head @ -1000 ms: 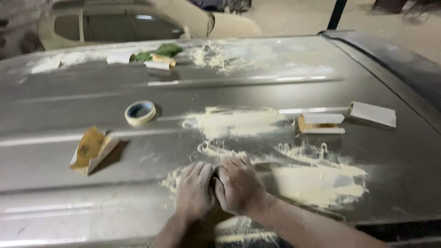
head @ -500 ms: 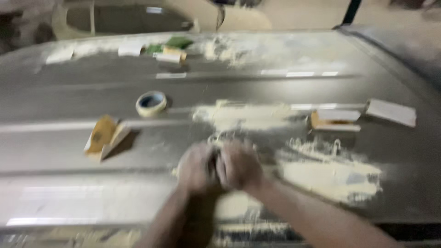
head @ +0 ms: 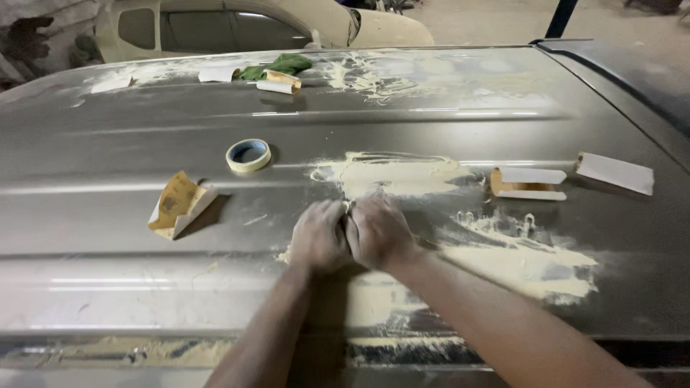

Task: The person applies a beige body filler paste onto a car hood using a spreader and smooths it with a sanding block. The person repeatedly spreads and sands the filler across the hood surface.

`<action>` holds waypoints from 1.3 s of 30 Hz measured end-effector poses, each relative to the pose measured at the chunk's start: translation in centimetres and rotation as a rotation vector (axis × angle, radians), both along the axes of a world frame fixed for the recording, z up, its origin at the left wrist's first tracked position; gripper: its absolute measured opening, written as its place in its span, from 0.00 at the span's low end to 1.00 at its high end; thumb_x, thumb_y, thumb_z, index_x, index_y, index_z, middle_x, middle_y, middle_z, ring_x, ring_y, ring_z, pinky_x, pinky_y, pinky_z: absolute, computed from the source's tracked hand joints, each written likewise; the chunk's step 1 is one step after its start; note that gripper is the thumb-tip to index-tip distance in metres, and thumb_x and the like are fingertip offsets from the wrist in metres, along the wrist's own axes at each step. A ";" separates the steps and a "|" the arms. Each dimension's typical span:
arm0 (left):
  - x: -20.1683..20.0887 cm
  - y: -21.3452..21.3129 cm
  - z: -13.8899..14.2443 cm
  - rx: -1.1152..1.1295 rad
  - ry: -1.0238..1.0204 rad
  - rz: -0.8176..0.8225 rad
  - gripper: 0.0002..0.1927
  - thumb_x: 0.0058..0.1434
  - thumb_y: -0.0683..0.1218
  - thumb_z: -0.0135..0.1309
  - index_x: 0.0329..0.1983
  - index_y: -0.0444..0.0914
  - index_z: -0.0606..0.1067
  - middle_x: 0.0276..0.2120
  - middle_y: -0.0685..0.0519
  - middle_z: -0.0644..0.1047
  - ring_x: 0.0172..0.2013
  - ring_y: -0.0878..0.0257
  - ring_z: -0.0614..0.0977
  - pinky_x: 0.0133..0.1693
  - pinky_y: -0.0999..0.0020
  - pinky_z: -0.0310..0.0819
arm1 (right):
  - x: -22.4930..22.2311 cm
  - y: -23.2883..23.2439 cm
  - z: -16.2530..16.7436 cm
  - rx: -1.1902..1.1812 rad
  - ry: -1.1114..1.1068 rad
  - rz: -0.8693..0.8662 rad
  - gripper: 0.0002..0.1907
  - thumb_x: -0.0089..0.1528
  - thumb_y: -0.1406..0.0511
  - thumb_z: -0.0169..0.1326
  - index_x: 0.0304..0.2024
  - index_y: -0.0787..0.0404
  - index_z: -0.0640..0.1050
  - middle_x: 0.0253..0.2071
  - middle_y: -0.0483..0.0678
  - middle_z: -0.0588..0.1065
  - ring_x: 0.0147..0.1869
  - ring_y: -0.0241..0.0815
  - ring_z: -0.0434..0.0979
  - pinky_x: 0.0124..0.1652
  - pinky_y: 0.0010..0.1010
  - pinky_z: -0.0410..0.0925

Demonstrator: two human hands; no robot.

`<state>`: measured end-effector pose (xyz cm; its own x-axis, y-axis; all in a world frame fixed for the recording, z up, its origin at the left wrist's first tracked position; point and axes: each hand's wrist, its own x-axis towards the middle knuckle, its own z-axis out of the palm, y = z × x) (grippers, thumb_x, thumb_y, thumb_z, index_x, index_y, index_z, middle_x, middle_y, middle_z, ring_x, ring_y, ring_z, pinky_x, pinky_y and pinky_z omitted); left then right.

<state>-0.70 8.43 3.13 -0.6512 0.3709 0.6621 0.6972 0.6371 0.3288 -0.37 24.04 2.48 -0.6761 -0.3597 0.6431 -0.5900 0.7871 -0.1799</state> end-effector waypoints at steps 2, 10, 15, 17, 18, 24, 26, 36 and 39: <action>-0.1 0.2 -0.3 -0.014 0.020 0.034 0.08 0.57 0.45 0.54 0.36 0.37 0.74 0.35 0.44 0.77 0.40 0.44 0.77 0.46 0.51 0.72 | 0.1 0.1 -0.1 -0.020 0.077 0.000 0.14 0.64 0.65 0.41 0.30 0.62 0.76 0.28 0.55 0.74 0.33 0.50 0.74 0.41 0.47 0.70; 0.4 1.6 -2.0 -0.059 -0.063 -0.015 0.10 0.59 0.48 0.51 0.40 0.38 0.74 0.34 0.46 0.77 0.40 0.49 0.79 0.48 0.54 0.72 | -0.3 2.2 -2.1 -0.023 0.033 0.012 0.15 0.67 0.64 0.41 0.31 0.63 0.75 0.27 0.53 0.73 0.30 0.49 0.73 0.35 0.45 0.72; -0.5 2.6 -1.3 -0.032 -0.036 -0.005 0.10 0.58 0.50 0.52 0.38 0.40 0.74 0.36 0.46 0.77 0.42 0.48 0.78 0.49 0.54 0.72 | -0.5 3.5 -3.4 -0.058 0.042 -0.064 0.14 0.65 0.65 0.42 0.28 0.63 0.75 0.27 0.55 0.72 0.30 0.50 0.72 0.31 0.44 0.72; 1.0 3.0 -1.9 -0.099 -0.190 0.031 0.10 0.56 0.51 0.52 0.35 0.40 0.73 0.33 0.46 0.75 0.40 0.50 0.77 0.49 0.56 0.71 | 1.0 4.2 -3.9 -0.073 0.210 0.038 0.13 0.65 0.65 0.41 0.30 0.64 0.74 0.28 0.54 0.72 0.32 0.49 0.73 0.36 0.46 0.72; 1.4 3.3 -2.1 -0.057 -0.139 0.003 0.09 0.57 0.50 0.52 0.36 0.40 0.72 0.35 0.46 0.76 0.42 0.49 0.77 0.50 0.55 0.71 | 1.3 4.5 -3.9 -0.079 0.295 0.090 0.13 0.65 0.65 0.40 0.32 0.64 0.74 0.28 0.53 0.71 0.33 0.49 0.73 0.38 0.47 0.72; -0.5 4.6 -1.9 -0.070 -0.070 0.010 0.10 0.58 0.49 0.55 0.40 0.41 0.73 0.40 0.45 0.76 0.44 0.47 0.76 0.49 0.52 0.70 | 0.9 5.2 -2.4 0.040 0.008 -0.089 0.16 0.64 0.64 0.40 0.25 0.61 0.74 0.23 0.52 0.71 0.25 0.49 0.70 0.33 0.46 0.70; -0.8 4.9 -1.8 0.013 0.091 -0.058 0.10 0.61 0.47 0.53 0.45 0.43 0.75 0.50 0.47 0.79 0.49 0.48 0.78 0.53 0.53 0.71 | 0.6 5.3 -2.0 -0.051 -0.075 -0.113 0.16 0.65 0.64 0.39 0.26 0.61 0.73 0.24 0.52 0.70 0.26 0.48 0.70 0.32 0.44 0.71; -0.8 6.5 -1.6 -0.180 -0.247 -0.024 0.19 0.55 0.54 0.60 0.45 0.40 0.73 0.40 0.49 0.77 0.46 0.53 0.79 0.56 0.55 0.71 | 1.6 6.5 -1.1 -0.045 -0.283 -0.237 0.15 0.66 0.63 0.38 0.31 0.60 0.74 0.30 0.53 0.73 0.33 0.49 0.74 0.40 0.42 0.74; -1.8 6.8 -1.2 -0.035 0.240 -0.052 0.13 0.62 0.51 0.59 0.48 0.45 0.73 0.49 0.47 0.78 0.56 0.49 0.78 0.61 0.56 0.71 | 0.8 6.8 -0.9 -0.029 0.074 -0.128 0.10 0.62 0.65 0.44 0.30 0.63 0.74 0.33 0.58 0.73 0.39 0.55 0.74 0.45 0.49 0.70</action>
<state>-2.53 15.26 1.93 -0.4560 0.4253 0.7818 0.7851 0.6060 0.1282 0.41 30.88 1.61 -0.6653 -0.2540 0.7020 -0.4976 0.8519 -0.1634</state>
